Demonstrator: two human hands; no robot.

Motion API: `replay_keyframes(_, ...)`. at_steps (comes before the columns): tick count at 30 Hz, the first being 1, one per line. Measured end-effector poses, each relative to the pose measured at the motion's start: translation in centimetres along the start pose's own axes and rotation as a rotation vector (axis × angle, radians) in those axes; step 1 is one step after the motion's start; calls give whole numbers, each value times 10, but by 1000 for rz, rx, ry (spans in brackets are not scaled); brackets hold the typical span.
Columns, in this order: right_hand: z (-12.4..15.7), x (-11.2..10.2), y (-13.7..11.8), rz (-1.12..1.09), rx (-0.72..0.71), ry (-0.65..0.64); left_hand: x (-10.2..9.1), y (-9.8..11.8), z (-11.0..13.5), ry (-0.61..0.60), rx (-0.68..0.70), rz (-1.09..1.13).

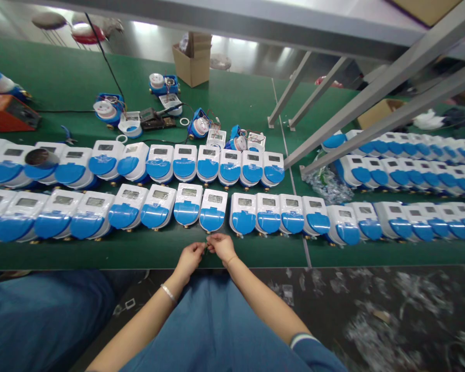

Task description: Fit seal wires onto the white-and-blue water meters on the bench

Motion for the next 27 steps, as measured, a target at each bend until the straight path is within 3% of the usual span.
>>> replay_keyframes(4,16,-34,14,7,120,-62,-10,9,7,-28,-41,257)
replay_keyframes(9,43,-67,26,-118,234,-117,-20,19,11,-157,-103,373)
replay_keyframes(13,52,-54,15,-335,231,-156,-23,15,15,-81,-156,408)
replay_keyframes(17,51,-28,-2,-451,118,-68,-24,4,14,-48,-265,553)
replay_keyframes(20,50,-13,-10,-434,25,4,-21,-2,14,-93,-346,677)
replay_keyframes(27,48,0,-8,-310,-99,59,-16,-5,12,-45,-381,804)
Point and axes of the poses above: each hand's wrist, its own z-axis away from the middle knuckle, its own x-axis out of the palm, y = z × x, the point moved 1 cm from there along -z, towards the middle knuckle, and after that the axes turned 7 degrees about z, right-handed, at the moved point
